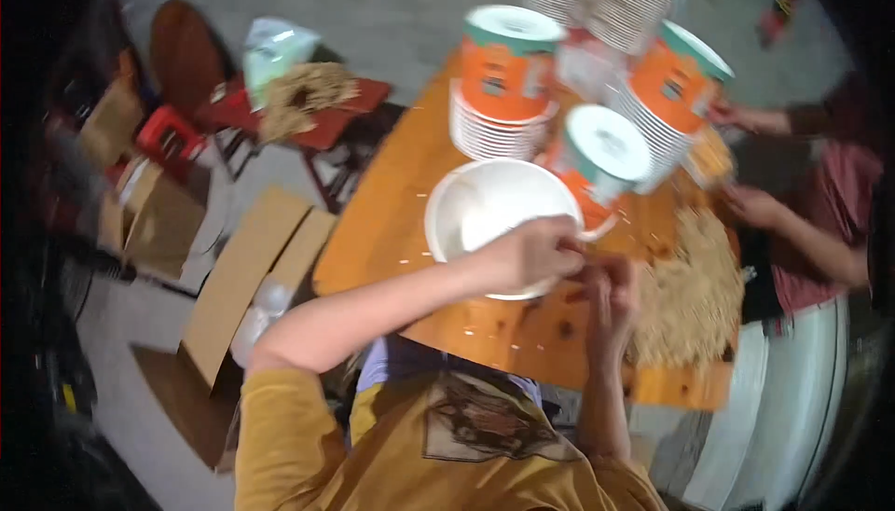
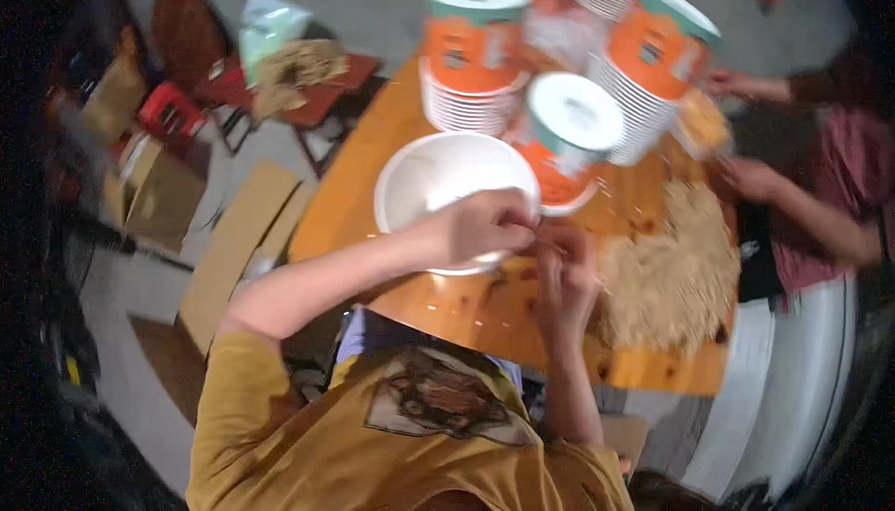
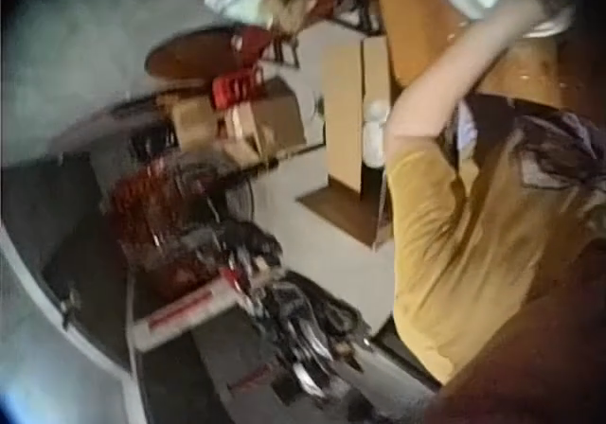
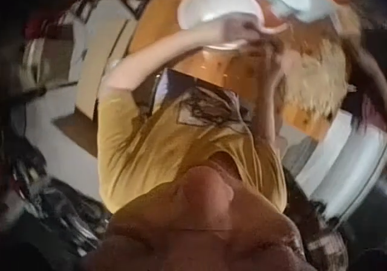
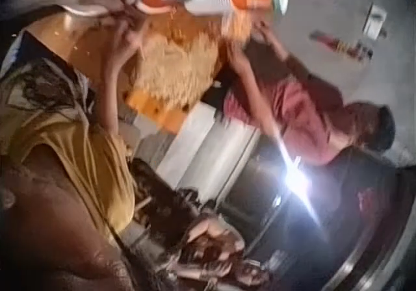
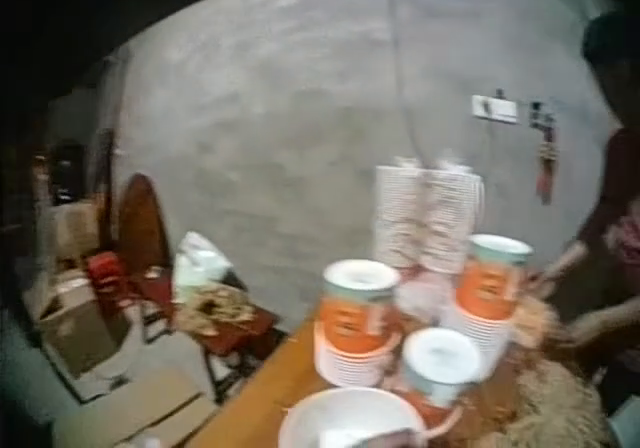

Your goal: Bundling fibrous material with rubber bands and placing them into themed paper cups.

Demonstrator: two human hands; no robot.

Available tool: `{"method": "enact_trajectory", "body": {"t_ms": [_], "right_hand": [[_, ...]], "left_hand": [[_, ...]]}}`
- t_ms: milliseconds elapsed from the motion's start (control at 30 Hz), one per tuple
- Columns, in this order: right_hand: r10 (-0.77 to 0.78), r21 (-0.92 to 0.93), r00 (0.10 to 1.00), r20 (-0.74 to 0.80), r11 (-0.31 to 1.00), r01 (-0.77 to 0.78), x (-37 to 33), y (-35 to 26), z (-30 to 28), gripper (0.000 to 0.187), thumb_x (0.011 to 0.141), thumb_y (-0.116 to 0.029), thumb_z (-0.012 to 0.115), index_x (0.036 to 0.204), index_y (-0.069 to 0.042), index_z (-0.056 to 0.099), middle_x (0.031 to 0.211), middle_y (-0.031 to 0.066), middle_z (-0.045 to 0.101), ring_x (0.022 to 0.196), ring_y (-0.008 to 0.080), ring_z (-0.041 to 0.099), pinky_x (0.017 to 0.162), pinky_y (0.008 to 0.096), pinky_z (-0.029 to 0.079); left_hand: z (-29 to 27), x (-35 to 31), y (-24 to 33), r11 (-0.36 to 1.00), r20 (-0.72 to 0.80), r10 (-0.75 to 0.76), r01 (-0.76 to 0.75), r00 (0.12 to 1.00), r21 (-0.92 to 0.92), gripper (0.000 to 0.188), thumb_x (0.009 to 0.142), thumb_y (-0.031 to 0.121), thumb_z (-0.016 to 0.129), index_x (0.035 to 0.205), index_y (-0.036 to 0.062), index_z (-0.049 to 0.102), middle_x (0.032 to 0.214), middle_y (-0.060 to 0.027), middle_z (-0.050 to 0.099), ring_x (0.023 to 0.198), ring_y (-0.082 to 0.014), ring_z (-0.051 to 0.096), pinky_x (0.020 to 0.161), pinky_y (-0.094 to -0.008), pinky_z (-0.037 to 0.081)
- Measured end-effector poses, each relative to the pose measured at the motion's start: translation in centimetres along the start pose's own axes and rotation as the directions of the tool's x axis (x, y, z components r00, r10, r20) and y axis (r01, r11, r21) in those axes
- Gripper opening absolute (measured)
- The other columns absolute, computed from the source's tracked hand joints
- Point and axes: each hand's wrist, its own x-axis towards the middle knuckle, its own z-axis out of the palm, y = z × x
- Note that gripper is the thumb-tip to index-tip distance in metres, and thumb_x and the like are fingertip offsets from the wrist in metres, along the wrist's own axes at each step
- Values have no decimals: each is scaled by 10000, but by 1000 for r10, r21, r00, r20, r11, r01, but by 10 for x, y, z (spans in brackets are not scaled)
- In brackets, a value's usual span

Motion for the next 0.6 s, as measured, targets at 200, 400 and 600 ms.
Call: {"method": "enact_trajectory", "body": {"t_ms": [200, 400, 600], "right_hand": [[-191, -133, 979, -67, 974, 181, -6, -13, -4, 68, 854, -23, 605, 898, -14, 554, 902, 77, 576, 781, 157, 593, 649, 278, 532], [-491, -484, 870, 49, 750, 451, -9, -16, 2, 235, 686, -24, 716, 891, -79, 615, 937, 74, 547, 877, 258, 530, 750, 363, 439], [-470, -480, 866, 172, 727, 490, -7, -20, -3, 213, 708, -31, 708, 894, -81, 619, 953, 66, 557, 883, 251, 542, 756, 364, 452]], "left_hand": [[-4, 9, -1, 906, 179, -117, 179, 977, -383, 133, 852, 39, 581, 985, 41, 587, 914, 4, 603, 814, -50, 551, 748, -202, 460], [-11, 5, 4, 676, 310, -311, 438, 899, -592, 109, 879, 28, 539, 979, 46, 579, 900, 8, 600, 735, -26, 578, 670, -146, 499], [-13, 1, 11, 679, 338, -286, 438, 897, -589, 167, 853, 10, 546, 1016, 46, 553, 871, 5, 591, 706, -34, 584, 645, -155, 514]]}}
